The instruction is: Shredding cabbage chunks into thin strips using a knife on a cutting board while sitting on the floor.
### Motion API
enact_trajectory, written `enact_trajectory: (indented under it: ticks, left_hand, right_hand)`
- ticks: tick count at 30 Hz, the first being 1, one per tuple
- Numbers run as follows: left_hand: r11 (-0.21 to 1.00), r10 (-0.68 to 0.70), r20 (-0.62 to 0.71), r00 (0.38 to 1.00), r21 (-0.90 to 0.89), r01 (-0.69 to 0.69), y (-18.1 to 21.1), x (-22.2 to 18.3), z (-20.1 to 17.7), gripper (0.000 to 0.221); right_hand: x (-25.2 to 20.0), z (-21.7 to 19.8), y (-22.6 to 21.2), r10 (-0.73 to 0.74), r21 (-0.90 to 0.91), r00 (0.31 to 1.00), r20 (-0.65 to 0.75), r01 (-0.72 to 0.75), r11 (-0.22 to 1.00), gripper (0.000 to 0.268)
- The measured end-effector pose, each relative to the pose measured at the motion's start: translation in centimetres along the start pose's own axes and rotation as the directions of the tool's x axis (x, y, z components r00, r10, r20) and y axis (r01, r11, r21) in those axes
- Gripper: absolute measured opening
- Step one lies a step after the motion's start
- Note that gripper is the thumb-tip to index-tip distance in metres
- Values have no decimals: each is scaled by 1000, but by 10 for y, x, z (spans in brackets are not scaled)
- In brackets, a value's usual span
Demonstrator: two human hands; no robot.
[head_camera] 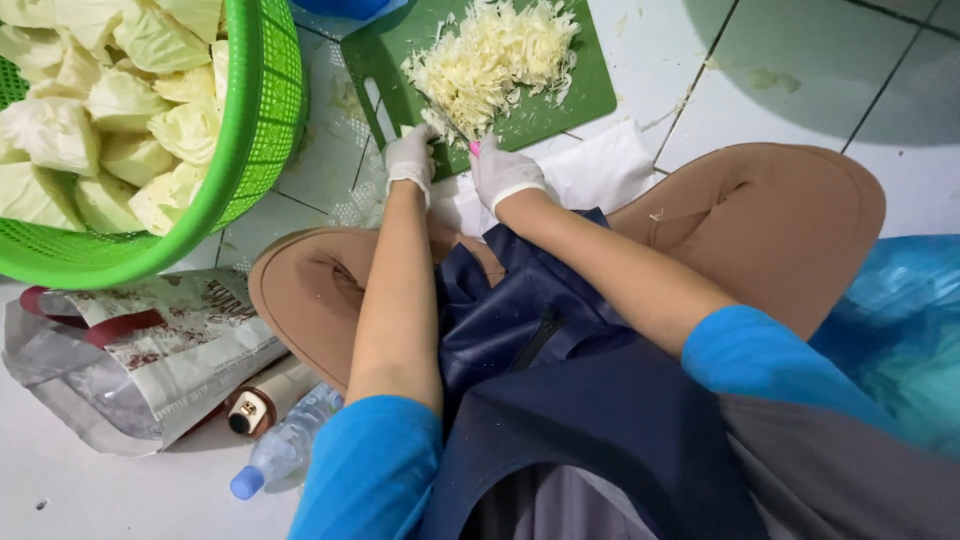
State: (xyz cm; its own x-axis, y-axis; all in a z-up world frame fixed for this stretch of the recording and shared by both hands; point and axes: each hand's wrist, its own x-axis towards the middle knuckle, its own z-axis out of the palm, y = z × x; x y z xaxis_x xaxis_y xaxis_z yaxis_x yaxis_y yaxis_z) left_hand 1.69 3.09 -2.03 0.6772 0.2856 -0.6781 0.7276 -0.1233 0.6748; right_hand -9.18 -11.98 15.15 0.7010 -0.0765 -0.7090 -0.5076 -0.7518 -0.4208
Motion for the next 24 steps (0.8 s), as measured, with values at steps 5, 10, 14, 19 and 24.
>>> enact_trajectory:
  ticks: [5,10,14,19,24]
  left_hand:
    - [982,59,-59,996,182,-47,-4,10,2,34]
    - [918,77,-14,997,392,-65,12,-6,-2,41]
    - [878,74,3,997,474,-66,7,8,-3,51]
    - [943,61,-34,998,328,-47,-6,24,-4,43]
    - [943,58,-18,998,329,-48,-2,16,-1,37]
  right_hand:
    - [-8,2,-5,0,-70,1000,9,1,998,38]
    - [2,16,5,117,66,986,119,-126,990,45]
    - [11,10,-9,265,233,943,200,-309,922,68]
    - [-11,-10,-16,35,-9,996,85,-35,999,45]
    - [-1,8,-4,3,-70,997,72,2,998,34]
